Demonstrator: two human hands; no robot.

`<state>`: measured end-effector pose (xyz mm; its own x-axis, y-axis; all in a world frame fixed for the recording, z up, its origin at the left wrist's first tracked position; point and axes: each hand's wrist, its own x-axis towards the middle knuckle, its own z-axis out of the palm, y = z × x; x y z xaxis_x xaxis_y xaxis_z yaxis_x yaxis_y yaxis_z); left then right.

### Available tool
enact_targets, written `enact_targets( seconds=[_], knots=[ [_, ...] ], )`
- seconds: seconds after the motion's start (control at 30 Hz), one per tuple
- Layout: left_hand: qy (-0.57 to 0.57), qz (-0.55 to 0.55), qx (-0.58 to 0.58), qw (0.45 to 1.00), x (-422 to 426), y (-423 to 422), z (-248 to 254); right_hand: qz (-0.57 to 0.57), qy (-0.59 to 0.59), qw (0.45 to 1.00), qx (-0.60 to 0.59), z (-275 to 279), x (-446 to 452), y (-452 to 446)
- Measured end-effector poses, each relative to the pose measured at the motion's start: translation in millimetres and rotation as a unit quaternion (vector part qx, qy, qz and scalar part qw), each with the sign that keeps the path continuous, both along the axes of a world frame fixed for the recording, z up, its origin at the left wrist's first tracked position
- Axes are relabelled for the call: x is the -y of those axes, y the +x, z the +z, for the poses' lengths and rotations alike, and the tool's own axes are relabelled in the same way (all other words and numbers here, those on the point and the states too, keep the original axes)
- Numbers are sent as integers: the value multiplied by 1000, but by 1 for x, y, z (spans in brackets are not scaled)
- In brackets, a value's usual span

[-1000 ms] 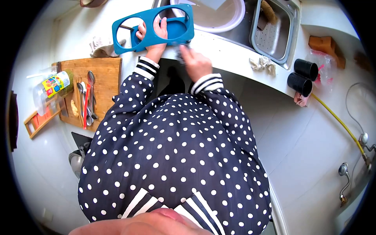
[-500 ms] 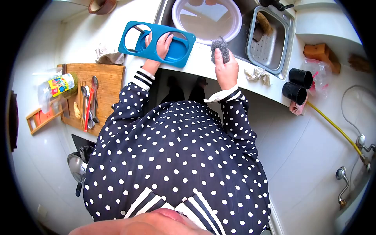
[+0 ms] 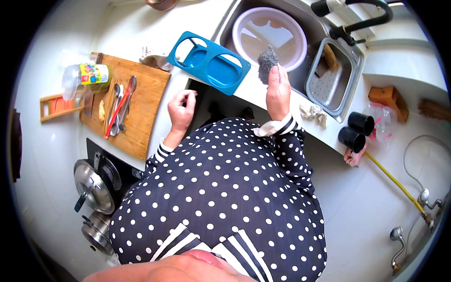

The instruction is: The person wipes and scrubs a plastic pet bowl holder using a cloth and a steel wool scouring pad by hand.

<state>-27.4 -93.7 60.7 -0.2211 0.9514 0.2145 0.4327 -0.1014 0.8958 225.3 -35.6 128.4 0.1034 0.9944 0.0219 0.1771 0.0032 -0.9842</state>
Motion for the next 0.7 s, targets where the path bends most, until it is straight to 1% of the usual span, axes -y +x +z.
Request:
enact_targets(
  seconds=[0.03,0.07,0.1,0.13,0.17,0.2,0.23,0.27,0.3,0.33,0.37,0.4,0.47,0.5,0.53,0.6,0.63,0.67,0.7],
  knots=[
    [-5,77,0,997,3,-3,10,15,0,999,29,3,-2,0],
    [13,154,42,987,-3,-6,9,32,0,998,61,6,-4,-1],
    [5,183,139,973,-16,-9,3,67,59,987,137,9,-9,-4],
    [-2,209,237,949,-29,-10,3,81,33,978,190,17,-14,-12],
    [-87,153,321,931,-37,-10,6,108,59,968,219,25,-18,-24],
    [-168,91,400,897,-45,-8,16,133,86,956,249,31,-21,-38],
    [-225,42,489,842,-50,-5,17,155,151,933,287,33,-20,-54],
    [-254,21,553,793,-54,1,21,176,216,904,324,34,-18,-70],
    [-229,-3,574,786,-54,7,14,207,247,884,337,28,-15,-83],
    [-205,-27,594,777,-53,12,5,252,257,852,380,23,-12,-93],
    [-190,-20,608,771,-57,13,-3,268,287,836,383,13,-15,-95],
    [-202,-30,605,770,-57,11,-3,283,315,820,386,5,-22,-96],
    [-224,-48,603,764,-58,9,-1,215,294,807,465,4,-47,-86],
    [-223,-49,607,761,-57,10,8,177,268,805,499,6,-62,-80],
    [-225,-48,606,762,-54,10,7,162,287,810,485,4,-68,-79],
    [-221,-53,599,768,-59,9,7,247,285,797,472,0,-47,-94],
    [-211,-16,603,769,-59,13,5,303,313,795,422,6,-29,-101],
    [-211,-28,601,770,-61,12,5,288,339,775,449,4,-25,-103],
    [-215,-37,598,771,-61,12,6,259,304,792,462,4,-35,-97]
  ],
)
